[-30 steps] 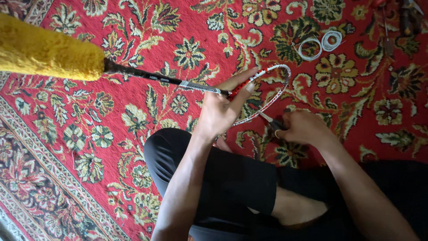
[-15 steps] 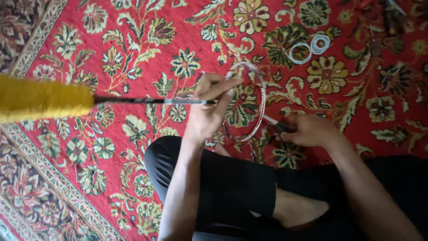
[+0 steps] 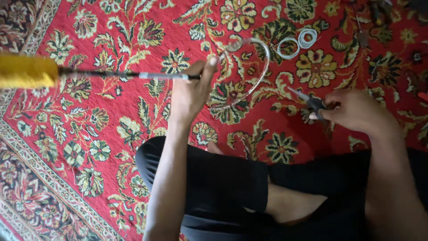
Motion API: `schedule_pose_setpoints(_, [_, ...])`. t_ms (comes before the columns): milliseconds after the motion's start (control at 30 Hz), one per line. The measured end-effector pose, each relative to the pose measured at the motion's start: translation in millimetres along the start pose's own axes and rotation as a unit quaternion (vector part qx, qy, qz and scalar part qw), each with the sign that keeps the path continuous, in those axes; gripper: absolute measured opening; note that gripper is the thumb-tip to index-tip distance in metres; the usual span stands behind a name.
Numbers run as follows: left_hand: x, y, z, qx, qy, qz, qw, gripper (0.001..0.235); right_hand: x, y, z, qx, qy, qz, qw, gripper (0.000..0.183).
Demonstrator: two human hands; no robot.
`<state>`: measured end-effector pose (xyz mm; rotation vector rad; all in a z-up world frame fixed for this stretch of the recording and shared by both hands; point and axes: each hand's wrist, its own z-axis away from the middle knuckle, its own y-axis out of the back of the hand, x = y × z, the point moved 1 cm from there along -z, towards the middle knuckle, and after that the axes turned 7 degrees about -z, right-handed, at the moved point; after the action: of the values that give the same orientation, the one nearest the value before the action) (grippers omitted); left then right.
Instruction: The person sits on a carpet and uses a pair of scissors to cut the white strings on a badminton racket frame. After cutting the strings, the person gathers the cut pieces and coils them into loops on the floor.
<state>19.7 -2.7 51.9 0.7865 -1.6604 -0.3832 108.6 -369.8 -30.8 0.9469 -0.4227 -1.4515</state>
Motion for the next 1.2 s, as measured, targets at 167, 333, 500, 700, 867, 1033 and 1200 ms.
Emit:
schedule_pose_setpoints(167, [3.2,1.2,-22.5,-0.007,0.032,-0.017,0.999,0.043,-25.8,11.8,13.2,-0.047,-0.026,-0.028,0.998,0.024])
schedule_pose_setpoints(333, [-0.9,-17.4,-50.5,0.011,-0.028,-0.099,0.995,0.041,-45.7,10.6,9.0,-0.088,-0.03,0.016,0.996,0.04])
schedule_pose_setpoints(500, [3.6,-63.4,-54.6,-0.068,-0.013,-0.198,0.978,0.046,-35.6,-1.5,-3.9,-0.09,-0.013,0.065,0.994,0.027])
schedule_pose_setpoints(700, [27.5,-50.8,-46.6,0.019,-0.083,-0.219,0.972,0.051,-18.3,-10.0,-12.1,-0.065,0.021,0.034,0.997,0.038])
schedule_pose_setpoints(867, [29.1,-60.1,-52.6,0.073,-0.071,-0.239,0.966,0.06,-29.7,-8.2,-5.6,-0.069,0.023,0.05,0.996,0.044])
schedule_pose_setpoints(1033, [38.6,-41.5,-40.0,-0.052,-0.037,-0.115,0.991,0.064,-38.6,-8.8,-2.3,-0.094,-0.012,0.054,0.994,0.033])
schedule_pose_setpoints(1200, [10.8,-65.6,5.2,0.043,0.153,0.152,0.975,0.059,-42.1,-21.0,-6.8,-0.055,0.009,0.037,0.998,0.035])
